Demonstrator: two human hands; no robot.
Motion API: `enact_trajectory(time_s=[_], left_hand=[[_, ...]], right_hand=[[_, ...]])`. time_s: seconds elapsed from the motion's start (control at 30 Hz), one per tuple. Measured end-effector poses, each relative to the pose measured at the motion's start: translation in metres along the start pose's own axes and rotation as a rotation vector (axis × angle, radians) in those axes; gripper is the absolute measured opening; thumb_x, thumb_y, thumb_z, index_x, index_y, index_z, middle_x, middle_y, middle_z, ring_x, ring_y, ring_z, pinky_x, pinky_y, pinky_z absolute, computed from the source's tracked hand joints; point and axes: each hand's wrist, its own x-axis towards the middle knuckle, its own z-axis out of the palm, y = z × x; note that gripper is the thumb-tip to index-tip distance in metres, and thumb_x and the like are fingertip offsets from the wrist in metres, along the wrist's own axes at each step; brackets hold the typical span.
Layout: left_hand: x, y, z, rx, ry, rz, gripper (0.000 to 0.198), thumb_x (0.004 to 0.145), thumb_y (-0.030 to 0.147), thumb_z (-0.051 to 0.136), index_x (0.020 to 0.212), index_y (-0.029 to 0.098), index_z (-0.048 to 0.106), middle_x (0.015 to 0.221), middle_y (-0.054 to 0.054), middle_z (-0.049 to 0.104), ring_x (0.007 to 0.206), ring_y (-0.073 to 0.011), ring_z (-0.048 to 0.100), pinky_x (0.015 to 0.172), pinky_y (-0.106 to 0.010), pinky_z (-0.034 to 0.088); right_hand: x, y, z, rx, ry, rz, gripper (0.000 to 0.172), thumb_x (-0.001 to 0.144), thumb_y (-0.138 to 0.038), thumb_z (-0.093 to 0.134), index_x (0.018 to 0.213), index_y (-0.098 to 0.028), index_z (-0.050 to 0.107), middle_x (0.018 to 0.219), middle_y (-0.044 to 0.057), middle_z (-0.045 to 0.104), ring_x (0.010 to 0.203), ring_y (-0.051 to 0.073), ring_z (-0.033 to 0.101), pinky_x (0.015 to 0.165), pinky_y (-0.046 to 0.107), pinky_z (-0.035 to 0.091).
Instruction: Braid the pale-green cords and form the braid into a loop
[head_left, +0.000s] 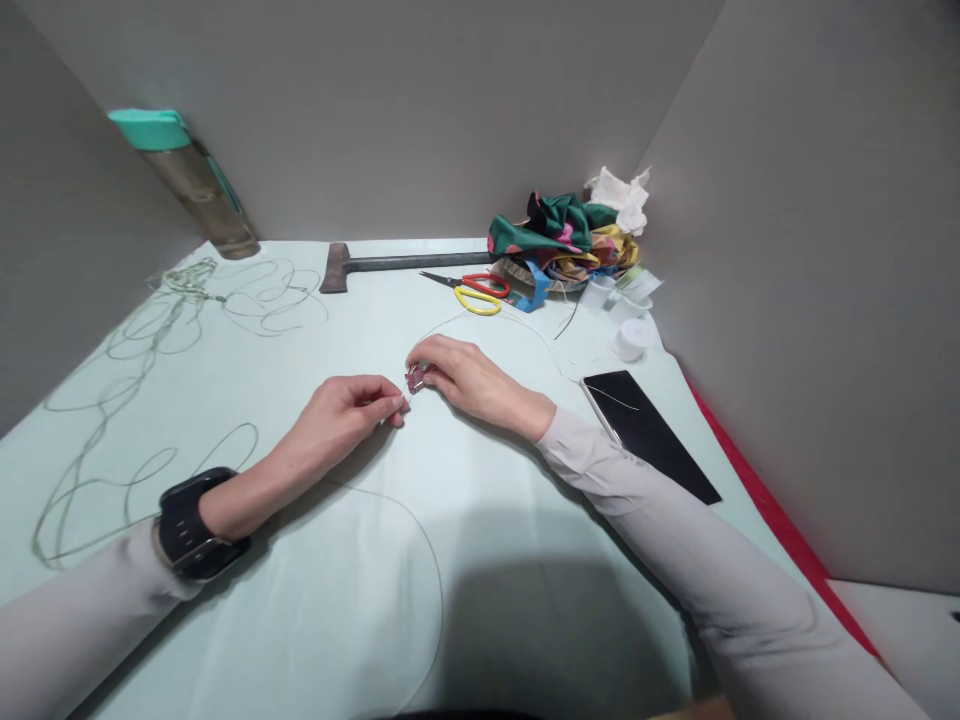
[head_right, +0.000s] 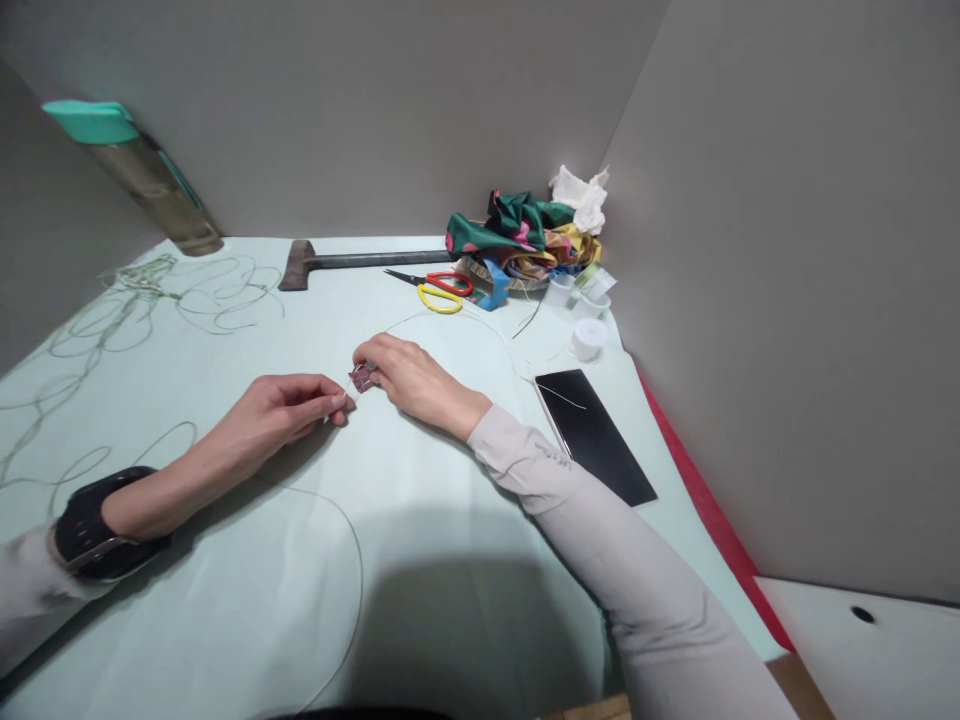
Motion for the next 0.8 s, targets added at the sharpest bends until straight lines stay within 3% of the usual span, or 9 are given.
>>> enact_trajectory(time_s=[0.17,0.43,0.67,0.8], left_hand=[[-0.018,-0.001,0.003,-0.099,-0.031,-0.069,0.025,0.074,0.040,0.075,0.074,0.015,0.074,0.068,-0.006,0.070,0.046,-0.0079,0.035,0.046,-0.025,0.019],[-0.064,-0.003,0.017,-0.280,-0.099,-0.155,0.023,0.079,0.035,0.070,0.077,0.012,0.072,0.069,-0.006,0.067,0.043,-0.0056,0.035,0.043,-0.023,0.020],[-0.087,-0.007,0.026,-0.332,-0.126,-0.182,0.021,0.080,0.032,0.070,0.075,0.012,0.071,0.066,-0.005,0.065,0.041,-0.0056,0.037,0.042,-0.022,0.025],[-0.087,-0.009,0.026,-0.354,-0.125,-0.183,0.019,0.079,0.031,0.070,0.075,0.012,0.070,0.065,-0.005,0.065,0.040,-0.0053,0.037,0.041,-0.021,0.025]], right_hand=[[-0.005,-0.001,-0.001,0.001,0.018,0.035,0.028,0.093,-0.005,0.047,0.110,-0.017,0.066,0.114,0.009,0.072,0.104,0.019,0.065,0.098,0.034,0.047],[-0.022,-0.009,0.004,-0.089,0.021,0.108,0.057,0.093,-0.005,0.047,0.149,-0.011,0.050,0.141,0.017,0.065,0.125,0.024,0.061,0.111,0.044,0.043],[-0.033,-0.029,0.012,-0.174,0.028,0.140,0.057,0.092,-0.003,0.048,0.148,-0.013,0.052,0.142,0.017,0.064,0.128,0.025,0.058,0.112,0.046,0.043],[-0.032,-0.053,0.009,-0.239,0.103,0.189,0.050,0.100,-0.009,0.041,0.150,-0.005,0.045,0.135,0.023,0.064,0.122,0.027,0.059,0.110,0.045,0.041]])
